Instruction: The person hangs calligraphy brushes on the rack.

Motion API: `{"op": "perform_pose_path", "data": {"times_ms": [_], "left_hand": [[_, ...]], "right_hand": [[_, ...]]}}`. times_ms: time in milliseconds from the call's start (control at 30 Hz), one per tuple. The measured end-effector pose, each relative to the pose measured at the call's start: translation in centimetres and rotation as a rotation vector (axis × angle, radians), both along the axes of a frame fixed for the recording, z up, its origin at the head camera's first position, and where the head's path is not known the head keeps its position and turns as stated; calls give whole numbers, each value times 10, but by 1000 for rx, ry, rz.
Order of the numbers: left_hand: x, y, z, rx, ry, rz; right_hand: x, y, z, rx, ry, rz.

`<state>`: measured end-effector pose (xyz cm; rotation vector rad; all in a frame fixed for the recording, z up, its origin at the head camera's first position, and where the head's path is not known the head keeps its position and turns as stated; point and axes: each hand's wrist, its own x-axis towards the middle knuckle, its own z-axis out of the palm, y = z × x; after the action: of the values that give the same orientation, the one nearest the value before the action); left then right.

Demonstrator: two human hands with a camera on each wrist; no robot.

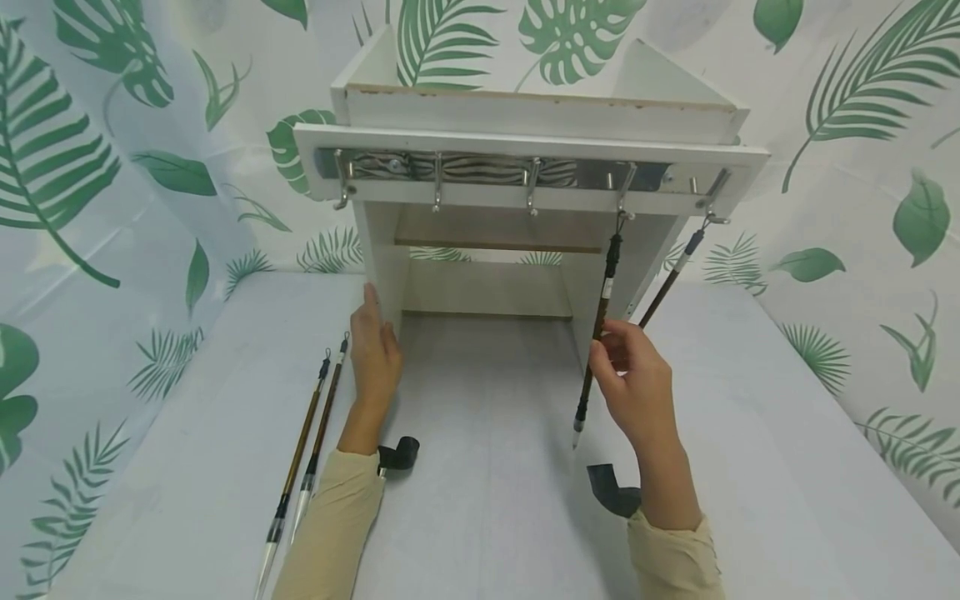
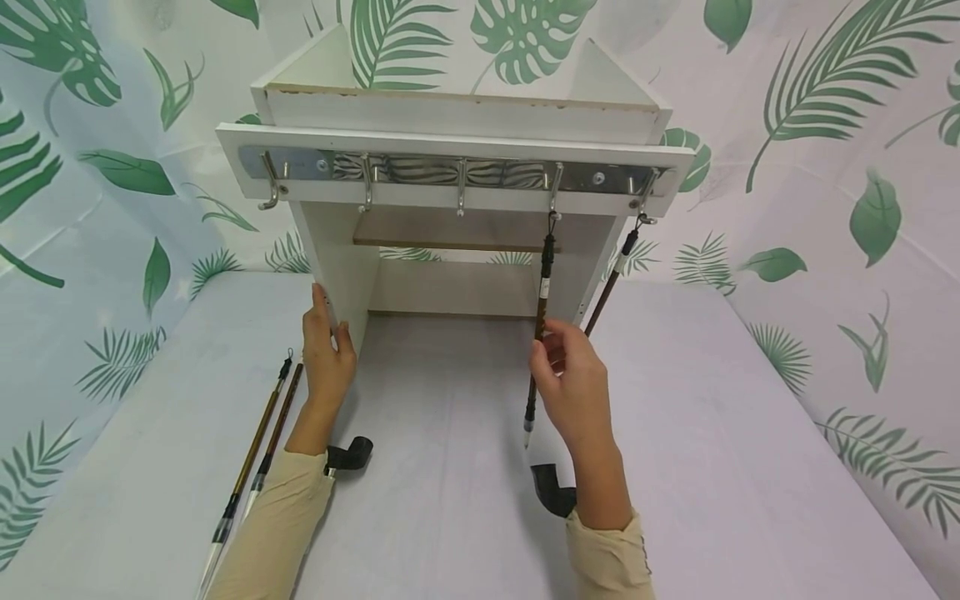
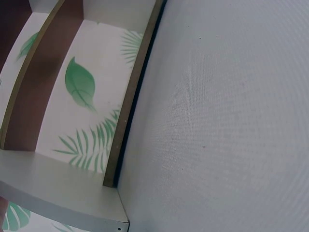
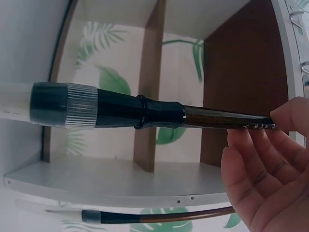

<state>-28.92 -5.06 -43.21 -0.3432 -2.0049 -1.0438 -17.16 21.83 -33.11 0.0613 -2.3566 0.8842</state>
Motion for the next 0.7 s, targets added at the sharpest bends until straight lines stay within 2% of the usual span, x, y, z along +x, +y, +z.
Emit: {"op": "perform_pose_path", "data": {"times_ms": [467, 700], "left_hand": [[-1, 0, 0, 7, -10, 0], [-2, 0, -1, 11, 17, -7]], "right_hand": [[-4, 1, -4, 24, -24, 14], [-4, 3, -5, 67, 1, 28]]}}
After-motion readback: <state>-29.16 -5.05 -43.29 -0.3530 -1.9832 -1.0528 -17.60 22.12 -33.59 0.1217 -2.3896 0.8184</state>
